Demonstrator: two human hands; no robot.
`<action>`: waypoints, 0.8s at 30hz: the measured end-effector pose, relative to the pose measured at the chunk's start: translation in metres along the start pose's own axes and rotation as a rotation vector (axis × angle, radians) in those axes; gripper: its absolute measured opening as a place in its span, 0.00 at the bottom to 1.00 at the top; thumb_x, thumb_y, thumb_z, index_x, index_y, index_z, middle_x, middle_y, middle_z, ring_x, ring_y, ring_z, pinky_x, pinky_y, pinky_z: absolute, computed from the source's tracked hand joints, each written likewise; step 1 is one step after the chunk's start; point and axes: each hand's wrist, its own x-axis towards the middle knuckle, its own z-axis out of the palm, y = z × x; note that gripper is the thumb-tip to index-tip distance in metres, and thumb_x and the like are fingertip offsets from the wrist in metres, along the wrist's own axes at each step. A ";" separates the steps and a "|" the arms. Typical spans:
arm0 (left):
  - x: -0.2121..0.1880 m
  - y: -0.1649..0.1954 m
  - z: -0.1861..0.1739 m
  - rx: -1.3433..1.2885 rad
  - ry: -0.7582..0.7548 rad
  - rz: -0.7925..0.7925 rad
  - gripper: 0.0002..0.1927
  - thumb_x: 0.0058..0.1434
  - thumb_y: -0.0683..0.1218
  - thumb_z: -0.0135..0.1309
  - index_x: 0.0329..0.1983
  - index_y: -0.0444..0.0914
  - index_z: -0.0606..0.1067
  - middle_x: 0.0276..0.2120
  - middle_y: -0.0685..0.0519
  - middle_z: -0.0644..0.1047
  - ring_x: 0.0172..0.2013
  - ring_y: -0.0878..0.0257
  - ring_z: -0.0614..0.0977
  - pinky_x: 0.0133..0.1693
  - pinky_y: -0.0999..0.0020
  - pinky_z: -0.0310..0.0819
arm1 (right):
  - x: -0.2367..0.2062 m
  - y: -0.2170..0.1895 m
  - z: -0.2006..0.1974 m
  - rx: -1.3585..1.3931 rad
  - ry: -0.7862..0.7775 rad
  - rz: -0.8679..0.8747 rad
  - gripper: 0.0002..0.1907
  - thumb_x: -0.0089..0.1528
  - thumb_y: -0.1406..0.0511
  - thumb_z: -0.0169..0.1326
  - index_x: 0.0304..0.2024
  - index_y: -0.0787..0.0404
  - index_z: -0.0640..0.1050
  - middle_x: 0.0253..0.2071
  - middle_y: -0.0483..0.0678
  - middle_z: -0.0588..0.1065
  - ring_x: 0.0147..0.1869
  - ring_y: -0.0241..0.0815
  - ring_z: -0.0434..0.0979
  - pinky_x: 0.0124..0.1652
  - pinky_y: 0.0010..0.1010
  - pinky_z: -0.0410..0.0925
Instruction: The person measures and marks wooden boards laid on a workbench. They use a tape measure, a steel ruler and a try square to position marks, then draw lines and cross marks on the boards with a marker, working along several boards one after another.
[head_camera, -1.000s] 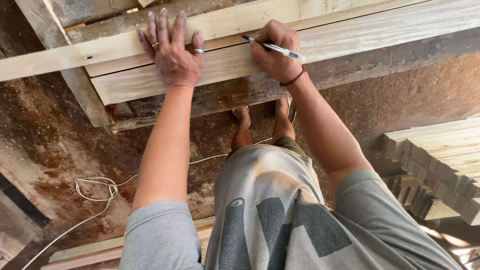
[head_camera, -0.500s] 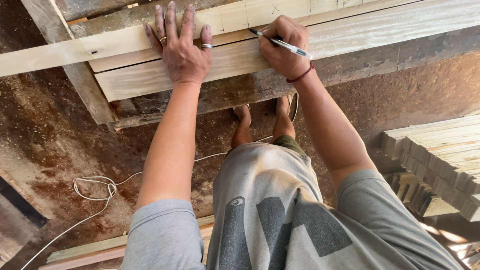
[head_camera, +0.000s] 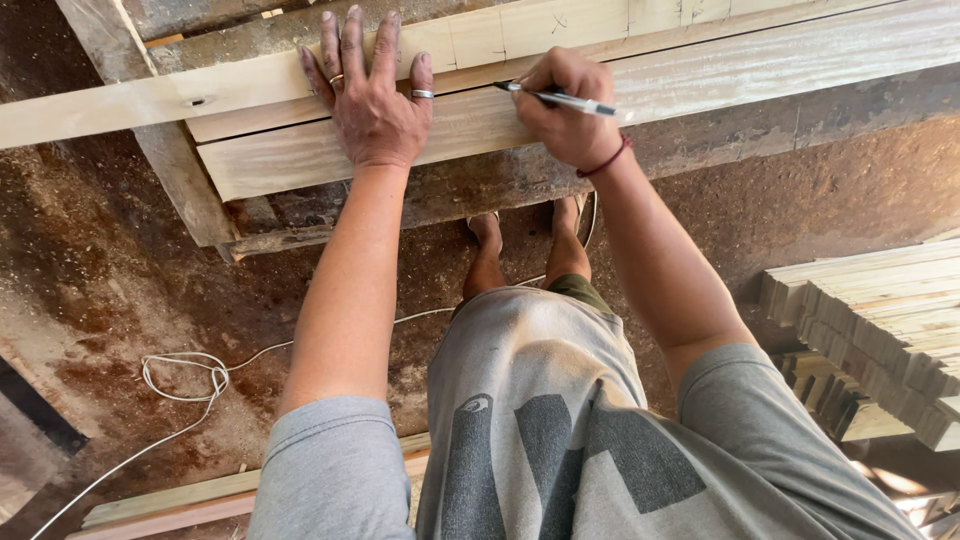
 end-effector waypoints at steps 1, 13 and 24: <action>0.000 0.000 0.000 0.002 -0.011 -0.006 0.28 0.73 0.66 0.43 0.69 0.50 0.72 0.70 0.47 0.65 0.73 0.47 0.53 0.71 0.42 0.29 | 0.000 -0.003 0.005 0.011 0.008 -0.020 0.11 0.64 0.73 0.61 0.31 0.61 0.72 0.33 0.47 0.80 0.33 0.38 0.80 0.32 0.28 0.72; -0.001 0.003 0.003 -0.013 0.033 0.009 0.29 0.74 0.66 0.42 0.71 0.49 0.71 0.71 0.44 0.65 0.73 0.46 0.53 0.71 0.41 0.31 | 0.010 -0.029 0.027 -0.138 0.061 -0.033 0.10 0.61 0.73 0.64 0.33 0.63 0.73 0.33 0.50 0.78 0.34 0.43 0.80 0.35 0.32 0.73; -0.001 0.005 -0.006 -0.028 0.001 -0.015 0.28 0.73 0.65 0.43 0.70 0.49 0.70 0.70 0.44 0.65 0.73 0.47 0.53 0.71 0.40 0.30 | 0.011 -0.031 0.030 -0.151 0.059 -0.036 0.10 0.62 0.72 0.65 0.34 0.63 0.74 0.33 0.49 0.79 0.35 0.44 0.81 0.36 0.32 0.73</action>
